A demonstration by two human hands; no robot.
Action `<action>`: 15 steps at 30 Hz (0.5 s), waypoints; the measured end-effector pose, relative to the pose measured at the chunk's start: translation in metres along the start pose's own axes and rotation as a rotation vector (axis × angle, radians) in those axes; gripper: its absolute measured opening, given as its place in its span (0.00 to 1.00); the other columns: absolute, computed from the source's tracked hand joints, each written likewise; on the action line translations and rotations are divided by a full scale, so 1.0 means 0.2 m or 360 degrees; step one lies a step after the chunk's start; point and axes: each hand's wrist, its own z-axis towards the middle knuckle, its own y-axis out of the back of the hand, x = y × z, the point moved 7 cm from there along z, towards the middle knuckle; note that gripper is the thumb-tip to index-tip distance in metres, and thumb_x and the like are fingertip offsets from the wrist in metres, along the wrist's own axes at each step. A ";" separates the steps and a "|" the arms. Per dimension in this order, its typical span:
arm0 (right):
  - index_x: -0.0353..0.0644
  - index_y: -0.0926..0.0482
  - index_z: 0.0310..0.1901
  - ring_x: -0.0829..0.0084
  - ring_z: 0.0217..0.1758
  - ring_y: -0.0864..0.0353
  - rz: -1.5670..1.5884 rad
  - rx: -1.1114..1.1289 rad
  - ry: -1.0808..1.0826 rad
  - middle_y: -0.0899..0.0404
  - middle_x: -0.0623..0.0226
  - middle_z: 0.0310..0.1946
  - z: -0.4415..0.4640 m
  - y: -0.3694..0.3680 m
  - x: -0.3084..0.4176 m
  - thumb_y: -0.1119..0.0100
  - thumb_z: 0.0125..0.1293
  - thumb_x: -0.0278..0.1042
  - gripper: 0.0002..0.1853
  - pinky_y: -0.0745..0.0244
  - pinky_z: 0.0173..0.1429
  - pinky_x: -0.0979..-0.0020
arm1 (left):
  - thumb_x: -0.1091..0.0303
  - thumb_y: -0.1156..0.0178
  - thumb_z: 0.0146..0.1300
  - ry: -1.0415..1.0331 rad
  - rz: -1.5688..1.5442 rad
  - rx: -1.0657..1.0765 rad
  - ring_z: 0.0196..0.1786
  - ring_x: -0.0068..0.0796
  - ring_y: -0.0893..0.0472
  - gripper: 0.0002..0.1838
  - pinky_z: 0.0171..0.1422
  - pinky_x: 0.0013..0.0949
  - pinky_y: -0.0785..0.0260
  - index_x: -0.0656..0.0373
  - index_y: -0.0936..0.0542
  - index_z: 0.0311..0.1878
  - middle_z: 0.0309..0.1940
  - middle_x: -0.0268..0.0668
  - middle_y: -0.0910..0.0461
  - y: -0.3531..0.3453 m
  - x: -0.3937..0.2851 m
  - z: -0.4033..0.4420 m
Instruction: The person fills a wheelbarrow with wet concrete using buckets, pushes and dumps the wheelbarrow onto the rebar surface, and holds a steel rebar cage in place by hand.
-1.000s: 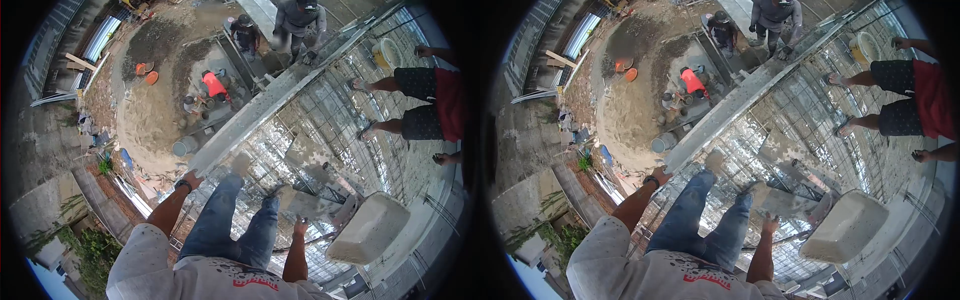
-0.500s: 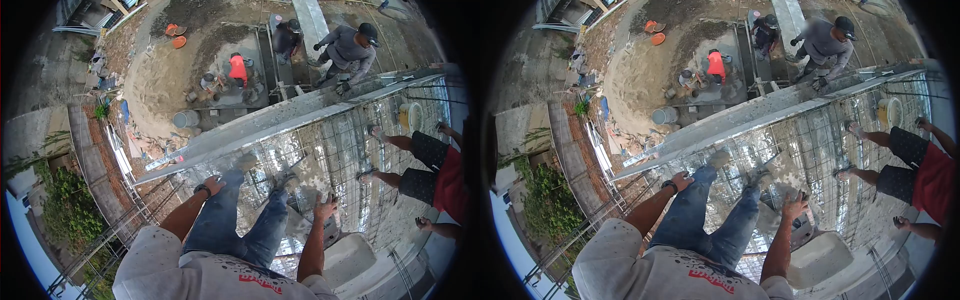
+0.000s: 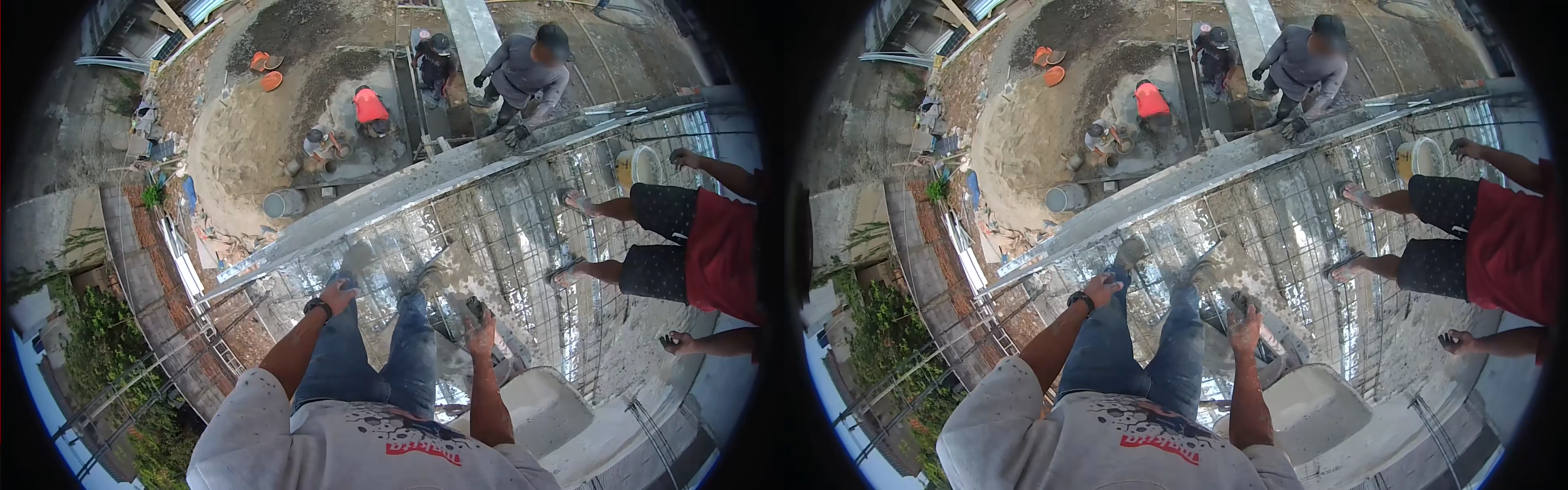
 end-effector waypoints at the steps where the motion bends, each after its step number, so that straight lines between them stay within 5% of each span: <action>1: 0.29 0.32 0.61 0.39 0.60 0.30 -0.0014 0.0066 -0.0026 0.28 0.36 0.55 0.00 0.01 -0.04 0.35 0.60 0.48 0.36 0.35 0.66 0.51 | 0.43 0.36 0.59 -0.0031 0.0033 -0.0034 0.62 0.44 0.23 0.38 0.66 0.39 0.32 0.64 0.27 0.64 0.58 0.51 0.22 0.01 -0.10 -0.05; 4: 0.33 0.31 0.63 0.47 0.58 0.26 -0.0369 0.0290 -0.0164 0.25 0.45 0.53 0.03 0.10 -0.01 0.31 0.57 0.42 0.35 0.29 0.64 0.58 | 0.42 0.36 0.60 -0.0211 -0.0239 -0.0100 0.62 0.44 0.23 0.39 0.67 0.39 0.33 0.64 0.28 0.65 0.58 0.51 0.22 0.11 -0.35 -0.22; 8: 0.33 0.28 0.61 0.48 0.57 0.23 -0.0615 0.0412 0.0004 0.22 0.44 0.53 0.10 0.11 0.10 0.32 0.56 0.49 0.36 0.28 0.63 0.61 | 0.46 0.36 0.60 -0.0182 -0.0328 -0.0313 0.63 0.44 0.23 0.36 0.68 0.40 0.34 0.66 0.27 0.63 0.58 0.52 0.22 0.43 -0.44 -0.54; 10: 0.33 0.27 0.59 0.49 0.55 0.21 -0.0557 0.0551 -0.0156 0.20 0.45 0.52 0.14 0.11 0.14 0.32 0.55 0.53 0.37 0.28 0.62 0.61 | 0.48 0.34 0.60 -0.0185 -0.0398 -0.0427 0.60 0.44 0.21 0.35 0.66 0.40 0.32 0.67 0.26 0.62 0.56 0.52 0.20 0.51 -0.13 -0.57; 15: 0.37 0.24 0.58 0.49 0.56 0.20 -0.0354 0.0501 -0.0396 0.19 0.45 0.51 0.22 0.00 0.03 0.32 0.52 0.57 0.37 0.27 0.61 0.58 | 0.50 0.33 0.56 0.0431 -0.0162 -0.0726 0.58 0.46 0.20 0.36 0.64 0.41 0.29 0.67 0.25 0.61 0.54 0.54 0.20 0.91 0.60 -1.03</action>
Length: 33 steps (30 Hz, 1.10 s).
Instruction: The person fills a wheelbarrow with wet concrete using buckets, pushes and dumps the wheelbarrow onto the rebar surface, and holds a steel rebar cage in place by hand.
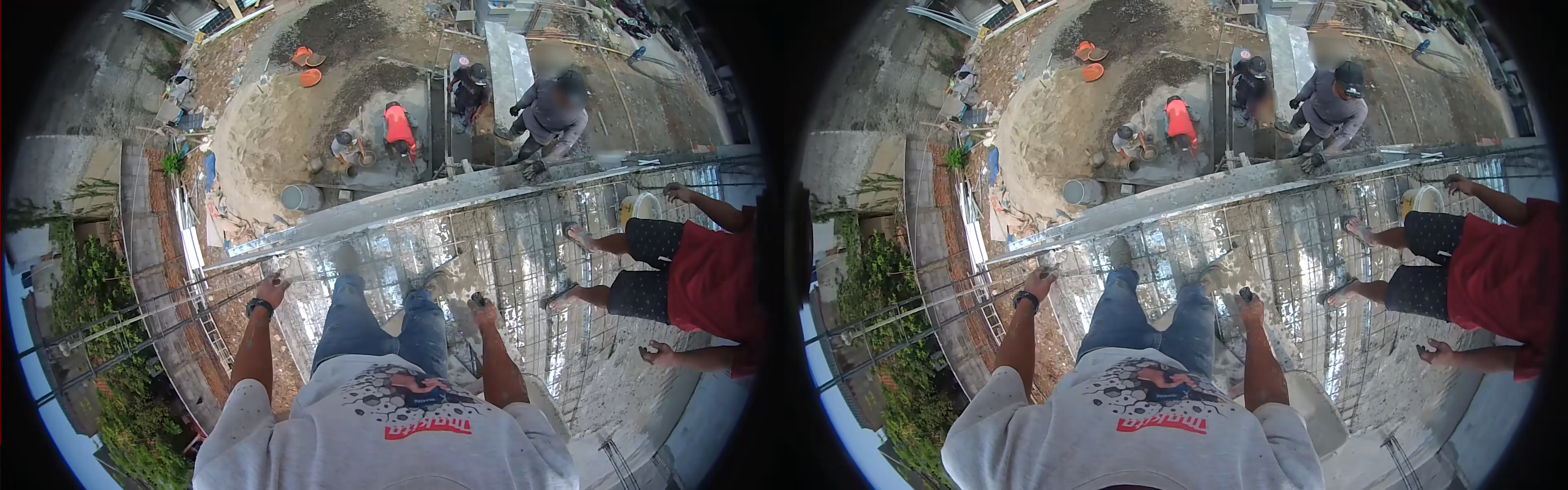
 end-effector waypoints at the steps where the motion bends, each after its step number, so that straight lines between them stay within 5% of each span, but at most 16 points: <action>1: 0.37 0.24 0.58 0.48 0.56 0.21 0.0078 0.0012 -0.0042 0.20 0.43 0.51 0.02 -0.03 0.01 0.32 0.52 0.58 0.38 0.27 0.61 0.56 | 0.50 0.32 0.55 0.0122 0.0052 -0.0061 0.59 0.48 0.20 0.37 0.65 0.41 0.30 0.67 0.26 0.61 0.54 0.55 0.20 0.12 0.19 0.01; 3: 0.37 0.22 0.55 0.50 0.56 0.20 -0.0153 -0.0048 -0.0232 0.19 0.47 0.52 -0.09 0.07 0.17 0.33 0.52 0.57 0.35 0.26 0.60 0.58 | 0.49 0.32 0.54 0.0330 0.0144 -0.0304 0.58 0.51 0.21 0.37 0.65 0.42 0.30 0.67 0.24 0.60 0.52 0.56 0.19 0.32 0.71 0.11; 5: 0.32 0.20 0.53 0.54 0.56 0.19 -0.0084 -0.0172 -0.0223 0.18 0.49 0.51 -0.06 0.03 0.19 0.32 0.56 0.52 0.31 0.26 0.60 0.59 | 0.46 0.32 0.53 0.0632 0.0305 -0.0433 0.67 0.50 0.28 0.40 0.70 0.44 0.35 0.61 0.27 0.65 0.62 0.54 0.26 0.64 0.82 0.00; 8: 0.33 0.21 0.55 0.58 0.47 0.18 -0.0092 -0.0253 -0.0298 0.17 0.52 0.48 0.03 -0.11 0.20 0.32 0.59 0.50 0.30 0.24 0.53 0.59 | 0.44 0.33 0.54 0.0964 0.0672 -0.0794 0.76 0.48 0.43 0.45 0.75 0.50 0.43 0.50 0.37 0.72 0.75 0.49 0.45 1.09 0.91 -0.16; 9: 0.32 0.22 0.55 0.55 0.50 0.19 -0.0008 -0.0167 -0.0289 0.18 0.49 0.49 -0.02 -0.16 0.34 0.33 0.59 0.53 0.32 0.25 0.56 0.60 | 0.43 0.33 0.55 0.1064 0.0674 -0.0859 0.78 0.48 0.47 0.46 0.76 0.52 0.46 0.46 0.40 0.74 0.77 0.47 0.50 1.21 0.98 -0.17; 11: 0.30 0.22 0.55 0.49 0.58 0.21 0.0163 -0.0006 -0.0269 0.21 0.41 0.53 -0.14 -0.23 0.67 0.36 0.59 0.60 0.37 0.27 0.61 0.61 | 0.43 0.34 0.56 0.1106 0.0738 -0.0903 0.76 0.49 0.44 0.46 0.75 0.53 0.45 0.47 0.41 0.75 0.75 0.47 0.45 1.39 1.07 -0.17; 12: 0.31 0.24 0.57 0.58 0.47 0.20 0.0231 -0.0066 -0.0120 0.19 0.48 0.48 -0.09 -0.34 0.76 0.34 0.60 0.55 0.34 0.25 0.53 0.65 | 0.44 0.34 0.56 0.1128 0.0766 -0.0926 0.75 0.49 0.42 0.46 0.74 0.53 0.44 0.47 0.41 0.75 0.74 0.46 0.43 1.45 1.11 -0.17; 13: 0.32 0.25 0.59 0.67 0.37 0.19 0.0301 -0.0120 0.0032 0.17 0.55 0.44 -0.02 -0.45 0.84 0.33 0.61 0.50 0.33 0.23 0.45 0.68 | 0.44 0.34 0.56 0.1099 0.0732 -0.0877 0.75 0.49 0.41 0.46 0.74 0.53 0.44 0.46 0.42 0.75 0.73 0.47 0.43 1.46 1.15 -0.15; 15: 0.33 0.26 0.62 0.65 0.41 0.18 0.0070 -0.0049 0.0475 0.17 0.54 0.46 -0.09 -0.58 1.21 0.33 0.61 0.51 0.34 0.23 0.48 0.67 | 0.44 0.34 0.56 0.1033 0.0672 -0.0784 0.74 0.51 0.40 0.47 0.74 0.54 0.45 0.46 0.44 0.76 0.72 0.48 0.41 1.49 1.22 -0.11; 18: 0.34 0.26 0.62 0.62 0.50 0.18 0.0124 0.0191 0.0498 0.17 0.51 0.49 -0.57 -0.62 1.88 0.34 0.62 0.52 0.34 0.24 0.54 0.66 | 0.45 0.33 0.55 0.0992 0.0594 -0.0741 0.71 0.58 0.37 0.49 0.70 0.55 0.39 0.46 0.46 0.77 0.72 0.58 0.45 1.44 1.33 0.00; 22: 0.37 0.25 0.61 0.58 0.56 0.18 0.0050 0.0342 0.0658 0.19 0.48 0.53 -0.74 -0.76 2.21 0.32 0.61 0.53 0.33 0.25 0.59 0.64 | 0.46 0.33 0.55 0.0725 0.0270 -0.0894 0.70 0.62 0.36 0.50 0.69 0.53 0.36 0.45 0.46 0.77 0.73 0.63 0.48 1.34 1.43 0.07; 27: 0.38 0.25 0.61 0.58 0.57 0.19 -0.0068 0.0359 0.0539 0.19 0.48 0.54 -0.72 -0.77 2.18 0.34 0.60 0.56 0.35 0.26 0.62 0.64 | 0.52 0.30 0.53 0.0440 0.0163 -0.0770 0.69 0.59 0.35 0.50 0.69 0.51 0.35 0.48 0.46 0.76 0.70 0.60 0.41 1.16 1.59 0.18; 28: 0.34 0.25 0.61 0.68 0.39 0.17 -0.0118 0.0265 0.0722 0.16 0.53 0.45 -0.59 -0.80 2.08 0.35 0.64 0.50 0.32 0.22 0.46 0.67 | 0.53 0.30 0.52 0.0359 0.0131 -0.0763 0.68 0.59 0.33 0.50 0.68 0.51 0.34 0.50 0.46 0.76 0.69 0.59 0.38 1.10 1.65 0.22; 33: 0.35 0.22 0.56 0.71 0.32 0.18 -0.0396 0.0135 0.0811 0.15 0.61 0.37 -0.33 -0.74 1.79 0.34 0.63 0.50 0.28 0.22 0.38 0.68 | 0.56 0.28 0.51 0.0280 -0.0254 -0.0906 0.57 0.56 0.23 0.43 0.61 0.48 0.30 0.61 0.36 0.67 0.54 0.56 0.23 1.09 1.73 0.23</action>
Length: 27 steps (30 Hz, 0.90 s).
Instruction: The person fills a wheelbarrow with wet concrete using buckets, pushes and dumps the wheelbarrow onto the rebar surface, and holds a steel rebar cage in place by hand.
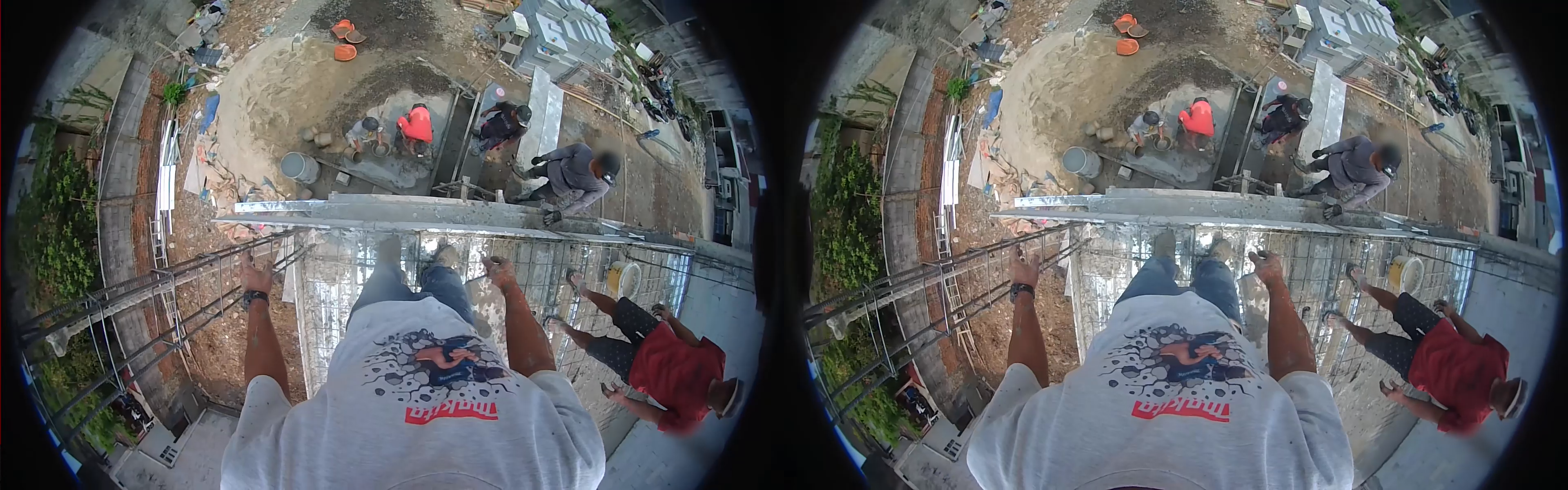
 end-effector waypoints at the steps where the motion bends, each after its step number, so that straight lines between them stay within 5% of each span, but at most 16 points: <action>1: 0.35 0.21 0.55 0.72 0.31 0.18 0.0063 0.0026 -0.0074 0.16 0.62 0.36 0.00 -0.01 0.02 0.34 0.63 0.50 0.28 0.23 0.37 0.69 | 0.57 0.28 0.51 0.0033 -0.0131 -0.0010 0.54 0.55 0.21 0.40 0.59 0.48 0.29 0.63 0.33 0.64 0.50 0.54 0.21 -0.04 0.07 0.03; 4: 0.36 0.20 0.54 0.74 0.29 0.19 0.0388 0.0092 -0.0507 0.17 0.65 0.34 -0.14 0.03 0.21 0.33 0.62 0.50 0.26 0.24 0.33 0.71 | 0.56 0.28 0.51 0.0253 -0.0384 -0.0157 0.48 0.51 0.19 0.29 0.54 0.46 0.28 0.64 0.25 0.51 0.43 0.52 0.19 -0.04 0.15 0.02; 8: 0.38 0.21 0.55 0.73 0.31 0.19 0.0141 0.0086 -0.0166 0.16 0.65 0.35 -0.01 -0.11 0.19 0.35 0.63 0.49 0.25 0.26 0.32 0.70 | 0.51 0.30 0.53 0.0345 -0.0256 -0.0068 0.45 0.52 0.17 0.29 0.52 0.48 0.26 0.63 0.22 0.50 0.41 0.52 0.17 -0.10 0.22 0.07; 13: 0.34 0.24 0.58 0.74 0.32 0.20 0.0366 0.0114 -0.0233 0.17 0.63 0.40 -0.15 -0.03 0.53 0.35 0.63 0.48 0.29 0.25 0.36 0.68 | 0.43 0.33 0.54 0.0379 0.0137 -0.0045 0.44 0.53 0.16 0.31 0.50 0.51 0.24 0.61 0.20 0.50 0.39 0.52 0.16 -0.18 0.19 0.12; 17: 0.34 0.23 0.57 0.74 0.33 0.19 0.0253 0.0118 -0.0245 0.16 0.63 0.39 -0.19 0.04 0.52 0.35 0.64 0.47 0.27 0.24 0.35 0.69 | 0.41 0.36 0.55 0.0457 0.0298 0.0075 0.48 0.58 0.17 0.42 0.52 0.49 0.23 0.70 0.28 0.61 0.44 0.59 0.18 -0.14 0.11 0.10; 20: 0.30 0.24 0.58 0.65 0.35 0.15 0.0150 0.0065 -0.0215 0.16 0.50 0.43 -0.15 0.02 0.27 0.35 0.62 0.50 0.32 0.21 0.45 0.65 | 0.41 0.35 0.54 0.0483 0.0311 0.0073 0.47 0.56 0.16 0.37 0.51 0.49 0.23 0.64 0.23 0.57 0.42 0.56 0.16 -0.14 0.11 0.09; 23: 0.35 0.20 0.54 0.71 0.33 0.17 0.0265 0.0147 -0.0446 0.16 0.60 0.37 -0.26 0.06 0.30 0.35 0.63 0.49 0.26 0.23 0.37 0.67 | 0.46 0.35 0.55 0.0471 0.0208 -0.0010 0.44 0.53 0.15 0.24 0.48 0.52 0.24 0.56 0.19 0.47 0.36 0.52 0.16 -0.16 0.15 0.10; 27: 0.37 0.18 0.51 0.74 0.32 0.18 0.0277 0.0159 -0.0584 0.16 0.64 0.34 -0.31 0.07 0.32 0.36 0.63 0.50 0.24 0.24 0.32 0.68 | 0.44 0.37 0.56 0.0578 0.0210 0.0029 0.44 0.52 0.15 0.23 0.49 0.52 0.24 0.55 0.17 0.42 0.37 0.50 0.15 -0.15 0.16 0.11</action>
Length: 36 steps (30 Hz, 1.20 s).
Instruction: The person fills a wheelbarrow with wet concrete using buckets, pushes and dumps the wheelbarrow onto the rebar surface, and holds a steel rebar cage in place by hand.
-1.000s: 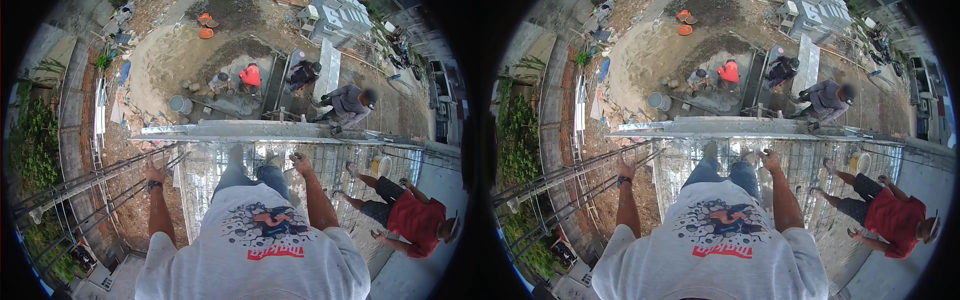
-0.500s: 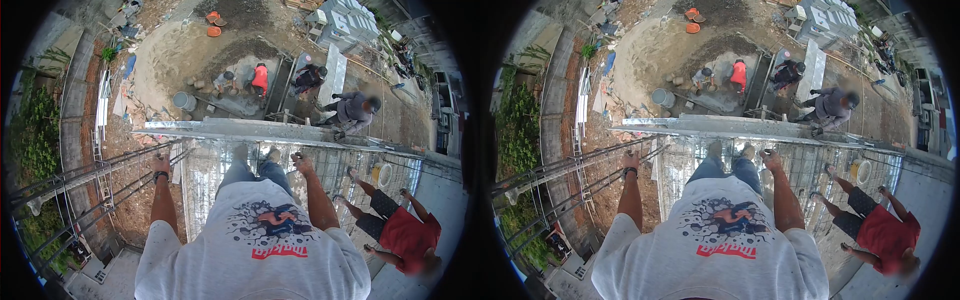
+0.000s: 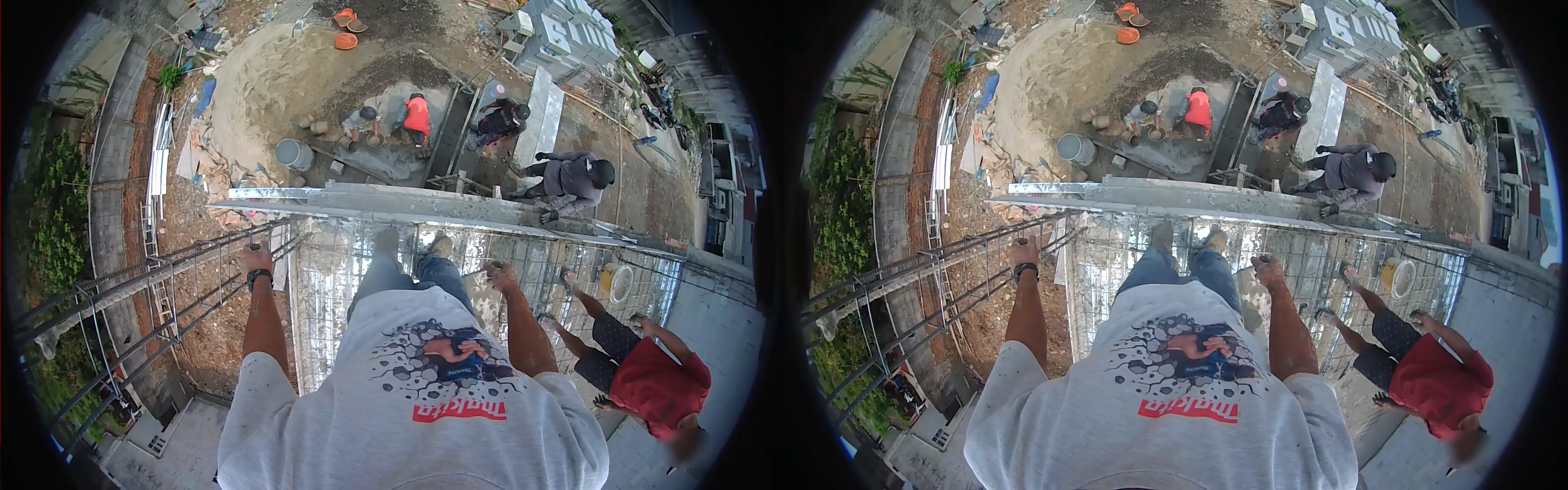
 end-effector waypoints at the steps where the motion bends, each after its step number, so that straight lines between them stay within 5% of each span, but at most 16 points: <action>1: 0.37 0.18 0.52 0.73 0.33 0.18 0.0010 0.0002 0.0018 0.16 0.64 0.35 0.02 -0.02 0.00 0.36 0.63 0.49 0.24 0.23 0.33 0.68 | 0.44 0.38 0.56 0.0028 -0.0014 0.0027 0.44 0.52 0.15 0.23 0.49 0.51 0.24 0.55 0.16 0.41 0.37 0.50 0.15 0.05 -0.04 -0.04; 9: 0.36 0.20 0.54 0.73 0.33 0.18 -0.0090 0.0057 0.0327 0.15 0.61 0.36 0.21 -0.25 0.17 0.34 0.63 0.46 0.24 0.22 0.40 0.69 | 0.37 0.46 0.62 0.0090 0.0048 0.0074 0.47 0.54 0.16 0.31 0.51 0.53 0.25 0.58 0.16 0.45 0.41 0.52 0.15 0.09 -0.07 -0.05; 14: 0.37 0.22 0.57 0.58 0.55 0.17 -0.0335 0.0182 0.0485 0.17 0.51 0.50 0.07 -0.34 0.48 0.37 0.64 0.55 0.30 0.25 0.59 0.62 | 0.34 0.55 0.66 0.0174 -0.0004 -0.0003 0.48 0.57 0.17 0.39 0.52 0.53 0.25 0.67 0.16 0.44 0.42 0.58 0.17 0.07 -0.04 -0.03; 17: 0.33 0.23 0.56 0.69 0.41 0.16 -0.0104 0.0186 0.0615 0.16 0.55 0.42 0.16 -0.38 0.48 0.34 0.64 0.50 0.29 0.21 0.44 0.67 | 0.34 0.57 0.67 0.0222 0.0126 -0.0010 0.48 0.57 0.17 0.40 0.52 0.53 0.25 0.69 0.15 0.42 0.43 0.59 0.17 0.20 -0.12 -0.12; 20: 0.36 0.22 0.57 0.57 0.55 0.18 -0.0117 0.0283 0.0363 0.18 0.49 0.51 0.06 -0.35 0.52 0.37 0.64 0.55 0.31 0.26 0.60 0.63 | 0.35 0.59 0.68 0.0238 0.0138 0.0005 0.48 0.56 0.17 0.40 0.51 0.54 0.25 0.68 0.16 0.45 0.43 0.58 0.17 0.16 -0.08 -0.10; 23: 0.34 0.23 0.58 0.58 0.54 0.17 -0.0233 0.0151 0.0445 0.17 0.49 0.51 0.11 -0.30 0.44 0.37 0.63 0.55 0.32 0.25 0.59 0.64 | 0.37 0.55 0.67 0.0154 0.0078 0.0001 0.49 0.55 0.17 0.35 0.52 0.54 0.26 0.62 0.17 0.50 0.46 0.56 0.17 0.10 -0.11 -0.06; 24: 0.31 0.24 0.57 0.71 0.34 0.20 -0.0008 0.0089 0.0566 0.17 0.57 0.39 0.26 -0.32 0.31 0.32 0.63 0.48 0.30 0.22 0.40 0.69 | 0.37 0.54 0.66 0.0121 0.0094 -0.0015 0.49 0.55 0.17 0.34 0.53 0.54 0.26 0.61 0.17 0.50 0.46 0.55 0.17 0.04 -0.08 -0.03; 28: 0.36 0.24 0.55 0.77 0.31 0.20 0.0429 0.0249 0.0293 0.19 0.66 0.36 0.10 -0.28 0.26 0.34 0.65 0.47 0.25 0.30 0.29 0.74 | 0.40 0.49 0.63 0.0243 -0.0014 0.0112 0.50 0.55 0.17 0.30 0.54 0.53 0.26 0.59 0.16 0.48 0.45 0.53 0.17 0.12 -0.07 -0.07; 33: 0.40 0.23 0.55 0.78 0.29 0.21 0.0338 0.0332 -0.0002 0.18 0.67 0.35 0.00 -0.35 0.22 0.36 0.66 0.47 0.23 0.30 0.27 0.76 | 0.32 0.48 0.59 0.0224 0.0171 0.0073 0.53 0.53 0.18 0.36 0.59 0.48 0.27 0.57 0.18 0.52 0.49 0.52 0.18 0.16 -0.08 -0.09; 34: 0.40 0.23 0.54 0.79 0.28 0.21 0.0334 0.0336 -0.0011 0.18 0.68 0.34 -0.03 -0.37 0.23 0.36 0.66 0.47 0.22 0.31 0.26 0.77 | 0.31 0.46 0.58 0.0256 0.0170 -0.0006 0.51 0.49 0.17 0.32 0.56 0.48 0.26 0.49 0.15 0.48 0.46 0.50 0.16 0.13 -0.05 -0.06; 36: 0.40 0.22 0.54 0.80 0.27 0.21 0.0314 0.0354 0.0018 0.18 0.68 0.33 -0.03 -0.41 0.28 0.36 0.66 0.46 0.22 0.31 0.25 0.77 | 0.30 0.47 0.58 0.0274 0.0036 0.0228 0.56 0.49 0.20 0.37 0.59 0.50 0.28 0.54 0.19 0.54 0.52 0.50 0.19 0.09 -0.02 -0.05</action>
